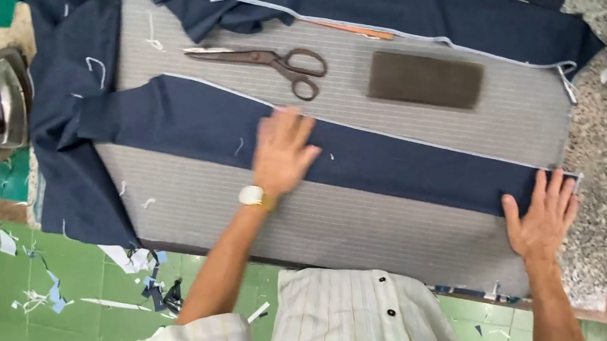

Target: The person irons a dark blue fabric piece on a worktable, repeatedly smoothing and pressing it with a steam iron. They trim excess fabric with scissors, fold edges, and use a wooden block to press seams. The person continues ironing different sections of the fabric throughout the clip.

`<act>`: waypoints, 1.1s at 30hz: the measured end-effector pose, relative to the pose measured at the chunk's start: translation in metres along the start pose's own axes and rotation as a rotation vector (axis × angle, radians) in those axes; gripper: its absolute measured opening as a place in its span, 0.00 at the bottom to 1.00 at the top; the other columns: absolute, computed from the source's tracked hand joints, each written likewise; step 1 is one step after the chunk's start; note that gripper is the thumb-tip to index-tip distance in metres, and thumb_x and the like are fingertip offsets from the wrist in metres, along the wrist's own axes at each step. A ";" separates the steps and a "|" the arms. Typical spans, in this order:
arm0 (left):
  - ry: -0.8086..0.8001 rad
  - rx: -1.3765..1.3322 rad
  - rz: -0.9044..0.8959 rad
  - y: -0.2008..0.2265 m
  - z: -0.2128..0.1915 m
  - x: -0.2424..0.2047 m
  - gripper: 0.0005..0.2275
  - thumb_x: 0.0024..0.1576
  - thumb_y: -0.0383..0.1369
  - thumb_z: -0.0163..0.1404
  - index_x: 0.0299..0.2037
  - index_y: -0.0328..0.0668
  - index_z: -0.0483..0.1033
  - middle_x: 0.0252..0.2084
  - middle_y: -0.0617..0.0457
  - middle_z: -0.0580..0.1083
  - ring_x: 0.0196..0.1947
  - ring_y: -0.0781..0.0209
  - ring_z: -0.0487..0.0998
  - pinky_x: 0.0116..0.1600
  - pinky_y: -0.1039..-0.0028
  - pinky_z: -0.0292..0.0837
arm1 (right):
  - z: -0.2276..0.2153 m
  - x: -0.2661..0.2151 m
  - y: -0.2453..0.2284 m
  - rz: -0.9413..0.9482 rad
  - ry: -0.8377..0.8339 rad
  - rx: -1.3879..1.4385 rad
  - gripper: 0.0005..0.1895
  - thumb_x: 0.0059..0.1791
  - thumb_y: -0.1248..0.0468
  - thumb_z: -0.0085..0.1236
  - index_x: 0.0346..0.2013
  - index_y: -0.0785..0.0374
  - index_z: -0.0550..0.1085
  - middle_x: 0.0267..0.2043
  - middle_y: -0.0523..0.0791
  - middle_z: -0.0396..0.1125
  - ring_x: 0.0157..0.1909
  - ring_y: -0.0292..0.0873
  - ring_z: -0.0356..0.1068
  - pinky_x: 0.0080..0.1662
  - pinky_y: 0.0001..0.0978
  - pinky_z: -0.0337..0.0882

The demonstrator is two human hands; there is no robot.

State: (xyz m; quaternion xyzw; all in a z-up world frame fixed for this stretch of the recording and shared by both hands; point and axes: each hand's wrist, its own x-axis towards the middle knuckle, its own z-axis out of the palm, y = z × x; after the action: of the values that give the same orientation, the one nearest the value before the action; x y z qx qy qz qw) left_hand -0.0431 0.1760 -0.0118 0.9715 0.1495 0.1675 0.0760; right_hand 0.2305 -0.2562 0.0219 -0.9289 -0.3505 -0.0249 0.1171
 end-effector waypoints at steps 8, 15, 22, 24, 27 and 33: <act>0.335 0.359 -0.730 -0.180 -0.119 -0.095 0.21 0.66 0.41 0.50 0.59 0.27 0.68 0.59 0.31 0.69 0.58 0.32 0.70 0.60 0.48 0.62 | -0.018 -0.006 -0.033 -0.017 0.320 -0.091 0.40 0.65 0.44 0.33 0.63 0.82 0.75 0.64 0.69 0.64 0.61 0.71 0.65 0.56 0.59 0.61; 0.184 0.022 -1.474 -0.208 -0.117 -0.121 0.30 0.57 0.67 0.46 0.33 0.47 0.80 0.36 0.39 0.80 0.41 0.29 0.78 0.48 0.45 0.69 | 0.033 -0.067 -0.001 0.710 0.124 0.227 0.41 0.73 0.35 0.45 0.26 0.60 0.70 0.18 0.44 0.61 0.16 0.40 0.61 0.25 0.42 0.66; 0.245 -0.014 -1.395 -0.243 -0.090 -0.106 0.19 0.58 0.51 0.54 0.27 0.44 0.74 0.33 0.43 0.79 0.38 0.30 0.78 0.44 0.46 0.69 | 0.012 -0.023 -0.020 1.065 -0.087 0.641 0.19 0.62 0.54 0.57 0.31 0.61 0.74 0.24 0.44 0.70 0.20 0.33 0.68 0.19 0.24 0.65; 0.274 -0.016 -1.327 -0.241 -0.099 -0.106 0.16 0.59 0.47 0.49 0.28 0.44 0.73 0.31 0.42 0.78 0.37 0.28 0.77 0.43 0.45 0.67 | 0.018 -0.022 -0.015 1.068 -0.075 0.654 0.16 0.62 0.58 0.57 0.31 0.60 0.74 0.25 0.42 0.71 0.20 0.31 0.68 0.18 0.22 0.63; 0.313 0.038 -1.254 -0.233 -0.114 -0.111 0.15 0.62 0.47 0.49 0.31 0.45 0.73 0.33 0.42 0.79 0.36 0.26 0.77 0.41 0.41 0.65 | 0.021 -0.028 -0.008 1.065 -0.026 0.641 0.14 0.62 0.55 0.55 0.35 0.57 0.69 0.26 0.41 0.71 0.20 0.31 0.68 0.20 0.25 0.61; 0.397 0.102 -1.017 -0.235 -0.130 -0.143 0.21 0.67 0.44 0.57 0.26 0.44 0.64 0.21 0.54 0.67 0.20 0.50 0.68 0.32 0.55 0.63 | -0.005 -0.033 -0.035 0.999 -0.007 0.644 0.16 0.61 0.60 0.58 0.29 0.56 0.72 0.25 0.41 0.70 0.20 0.31 0.67 0.25 0.23 0.65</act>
State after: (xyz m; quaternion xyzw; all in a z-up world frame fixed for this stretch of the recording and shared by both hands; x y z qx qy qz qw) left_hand -0.2793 0.3651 0.0197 0.7289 0.6197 0.2824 0.0705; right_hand 0.1831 -0.2531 0.0291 -0.8990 0.1389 0.1439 0.3895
